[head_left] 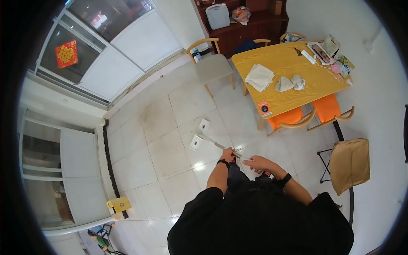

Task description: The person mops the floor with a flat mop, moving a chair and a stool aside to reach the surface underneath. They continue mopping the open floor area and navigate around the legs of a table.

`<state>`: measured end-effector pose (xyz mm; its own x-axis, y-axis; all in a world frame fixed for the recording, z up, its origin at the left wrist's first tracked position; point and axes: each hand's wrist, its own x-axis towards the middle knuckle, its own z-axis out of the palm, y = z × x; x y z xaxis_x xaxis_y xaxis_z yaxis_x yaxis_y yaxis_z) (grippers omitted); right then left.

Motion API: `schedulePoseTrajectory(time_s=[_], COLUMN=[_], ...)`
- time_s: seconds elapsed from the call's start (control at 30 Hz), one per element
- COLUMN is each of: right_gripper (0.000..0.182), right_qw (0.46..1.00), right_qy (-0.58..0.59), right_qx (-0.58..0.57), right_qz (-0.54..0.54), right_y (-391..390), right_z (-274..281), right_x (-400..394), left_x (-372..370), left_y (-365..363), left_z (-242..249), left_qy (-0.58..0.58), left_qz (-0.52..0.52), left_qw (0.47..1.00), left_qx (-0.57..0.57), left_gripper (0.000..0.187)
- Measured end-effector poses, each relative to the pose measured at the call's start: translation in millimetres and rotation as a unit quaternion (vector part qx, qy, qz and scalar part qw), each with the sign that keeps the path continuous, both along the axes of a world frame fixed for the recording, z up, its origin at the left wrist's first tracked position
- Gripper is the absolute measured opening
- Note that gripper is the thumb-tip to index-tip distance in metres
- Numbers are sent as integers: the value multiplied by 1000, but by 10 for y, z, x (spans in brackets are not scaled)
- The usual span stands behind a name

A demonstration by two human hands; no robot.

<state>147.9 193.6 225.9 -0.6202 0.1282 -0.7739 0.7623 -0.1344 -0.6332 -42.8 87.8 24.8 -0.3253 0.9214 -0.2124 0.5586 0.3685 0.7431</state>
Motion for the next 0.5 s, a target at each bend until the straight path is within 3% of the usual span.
schedulePoseTrajectory(time_s=[0.03, 0.1, 0.13, 0.17, 0.23, 0.27, 0.3, 0.37, 0.43, 0.5], right_gripper=[53, 56, 58, 59, 61, 62, 62, 65, 64, 62], right_qw=[1000, 1000, 999, 996, 997, 996, 996, 998, 995, 975], right_qy=[-9, -18, 3, 19, 21, 22, 21, 16, 14, 68], right_qx=[-19, -23, -20, -22, 7, 45, 41, 45, 72, 208], right_qz=[6, -4, -42, -82, -76, -68, -72, -45, -64, -25], right_y=[50, 211, 279, 288, 342, 366, 399, 419, 340, 279], right_z=[110, 297, 306, 316, 408, 461, 510, 615, 688, 649], right_x=[159, 636, 873, 1111, 1472, 1630, 1775, 2022, 2244, 2534], left_x=[195, 595, 737, 926, 1250, 1408, 1591, 1893, 2106, 2260], left_y=[25, 166, 243, 303, 375, 408, 460, 508, 496, 533], left_z=[15, -147, -813, -950, -930, -834, -544, -67, -104, -241], left_qy=[5, -321, -445, -443, -301, -199, -201, -24, -23, -48], left_qz=[-37, 88, 120, 120, -11, -75, -77, -163, -155, -224], left_qw=[999, 942, 885, 887, 943, 970, 970, 986, 987, 973], left_qx=[5, 36, 59, 54, 144, 117, 112, 5, 39, 24], left_gripper=[18, 9, 16, 16, 23, 25, 25, 5, 7, 20])
